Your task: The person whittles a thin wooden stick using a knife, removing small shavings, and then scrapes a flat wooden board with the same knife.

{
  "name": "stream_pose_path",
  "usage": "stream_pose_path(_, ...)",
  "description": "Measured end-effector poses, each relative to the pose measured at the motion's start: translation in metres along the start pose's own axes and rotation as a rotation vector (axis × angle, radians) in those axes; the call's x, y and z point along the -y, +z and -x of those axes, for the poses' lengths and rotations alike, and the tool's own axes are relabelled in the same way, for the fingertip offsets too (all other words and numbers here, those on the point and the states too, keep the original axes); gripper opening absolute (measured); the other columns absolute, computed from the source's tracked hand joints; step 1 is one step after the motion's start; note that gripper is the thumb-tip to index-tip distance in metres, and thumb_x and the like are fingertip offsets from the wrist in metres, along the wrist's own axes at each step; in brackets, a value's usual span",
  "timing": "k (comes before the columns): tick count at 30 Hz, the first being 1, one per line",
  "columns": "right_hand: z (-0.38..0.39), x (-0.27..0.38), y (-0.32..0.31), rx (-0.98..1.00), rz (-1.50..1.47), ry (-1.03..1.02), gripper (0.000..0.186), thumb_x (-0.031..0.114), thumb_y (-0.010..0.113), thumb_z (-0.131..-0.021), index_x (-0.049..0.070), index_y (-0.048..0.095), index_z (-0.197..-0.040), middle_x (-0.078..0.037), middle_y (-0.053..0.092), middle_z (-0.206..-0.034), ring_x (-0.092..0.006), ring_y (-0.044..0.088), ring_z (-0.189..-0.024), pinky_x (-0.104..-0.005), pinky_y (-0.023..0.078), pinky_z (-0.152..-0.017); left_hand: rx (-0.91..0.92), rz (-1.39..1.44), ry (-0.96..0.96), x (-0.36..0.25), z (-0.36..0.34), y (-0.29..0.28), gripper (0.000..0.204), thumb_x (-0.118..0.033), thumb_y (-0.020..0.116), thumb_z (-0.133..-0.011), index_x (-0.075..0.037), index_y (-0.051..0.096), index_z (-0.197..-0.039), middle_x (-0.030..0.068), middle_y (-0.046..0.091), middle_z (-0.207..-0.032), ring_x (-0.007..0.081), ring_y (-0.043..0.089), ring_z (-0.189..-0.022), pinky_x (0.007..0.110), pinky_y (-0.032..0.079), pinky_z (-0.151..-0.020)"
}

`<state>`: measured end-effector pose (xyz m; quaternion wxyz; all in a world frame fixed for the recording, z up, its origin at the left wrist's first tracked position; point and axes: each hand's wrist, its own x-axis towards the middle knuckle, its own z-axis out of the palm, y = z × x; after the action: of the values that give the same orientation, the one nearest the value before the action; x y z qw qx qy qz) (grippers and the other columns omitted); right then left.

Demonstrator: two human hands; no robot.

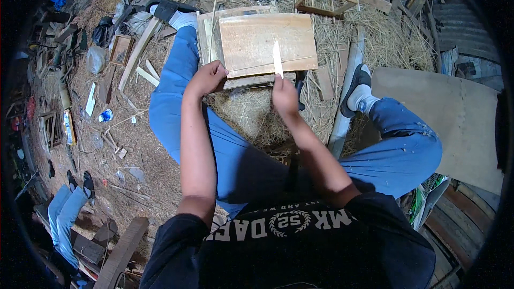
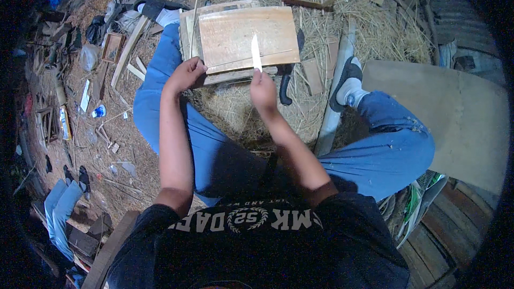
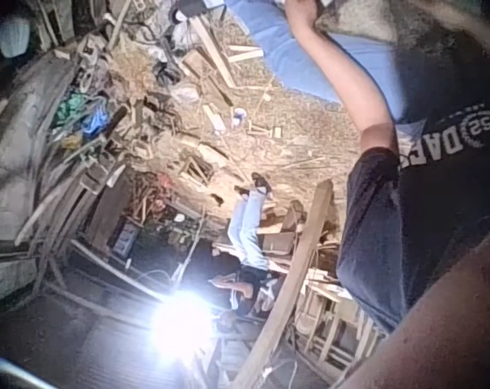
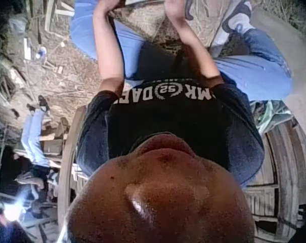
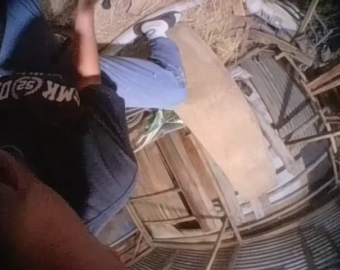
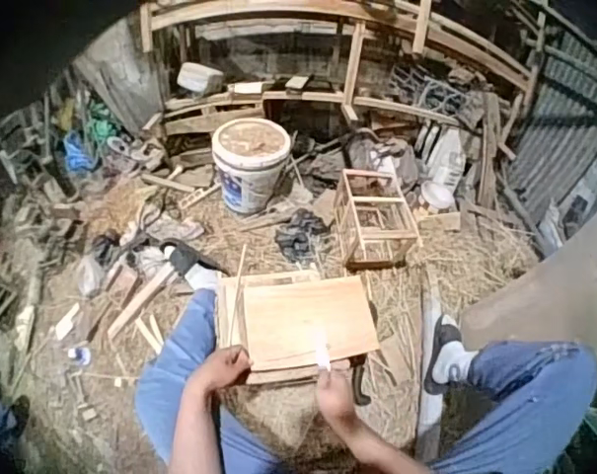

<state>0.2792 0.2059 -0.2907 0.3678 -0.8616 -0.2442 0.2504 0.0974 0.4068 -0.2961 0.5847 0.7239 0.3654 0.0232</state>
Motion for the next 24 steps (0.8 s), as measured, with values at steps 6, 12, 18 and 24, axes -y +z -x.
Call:
stream_pose_path(6, -0.006, -0.009, -0.010, -0.010, -0.026, -0.036, 0.046, 0.037, 0.049, -0.106, -0.003, 0.065, -0.088, -0.030, 0.064, -0.082, -0.0497, 0.062, -0.079, -0.0506, 0.047, -0.070, -0.103, -0.147, -0.068, -0.020, 0.007, -0.004, 0.035, -0.031, 0.069, -0.099, -0.004, 0.056, -0.082, -0.0039, 0.051, -0.072, 0.0085, 0.044, -0.069, 0.030, 0.040, -0.060)
stream_pose_path(12, -0.027, -0.026, -0.035, 0.019, 0.042, 0.088, 0.051, 0.041, 0.048, -0.105, -0.004, 0.066, -0.091, -0.029, 0.067, -0.089, -0.0497, 0.064, -0.086, -0.0522, 0.048, -0.076, -0.162, -0.137, -0.018, -0.013, 0.007, 0.006, 0.040, -0.037, 0.070, -0.098, -0.004, 0.058, -0.081, -0.0025, 0.052, -0.071, 0.0093, 0.045, -0.068, 0.031, 0.039, -0.059)
stream_pose_path(18, -0.034, -0.033, -0.043, 0.018, 0.047, 0.062, 0.050, 0.042, 0.047, -0.105, -0.003, 0.069, -0.099, -0.030, 0.068, -0.095, -0.0499, 0.064, -0.093, -0.0508, 0.050, -0.082, -0.148, -0.065, -0.123, -0.013, 0.001, 0.013, 0.041, -0.038, 0.070, -0.097, -0.007, 0.054, -0.076, -0.0045, 0.048, -0.068, 0.0090, 0.042, -0.065, 0.030, 0.037, -0.058)
stream_pose_path(24, -0.053, -0.058, -0.048, -0.088, -0.048, 0.115, 0.048, 0.039, 0.046, -0.106, -0.002, 0.070, -0.103, -0.030, 0.069, -0.095, -0.0499, 0.064, -0.094, -0.0504, 0.049, -0.084, -0.122, 0.001, -0.059, 0.003, -0.004, 0.014, 0.041, -0.037, 0.070, -0.098, -0.009, 0.051, -0.075, -0.0058, 0.046, -0.067, 0.0073, 0.040, -0.062, 0.029, 0.035, -0.054)
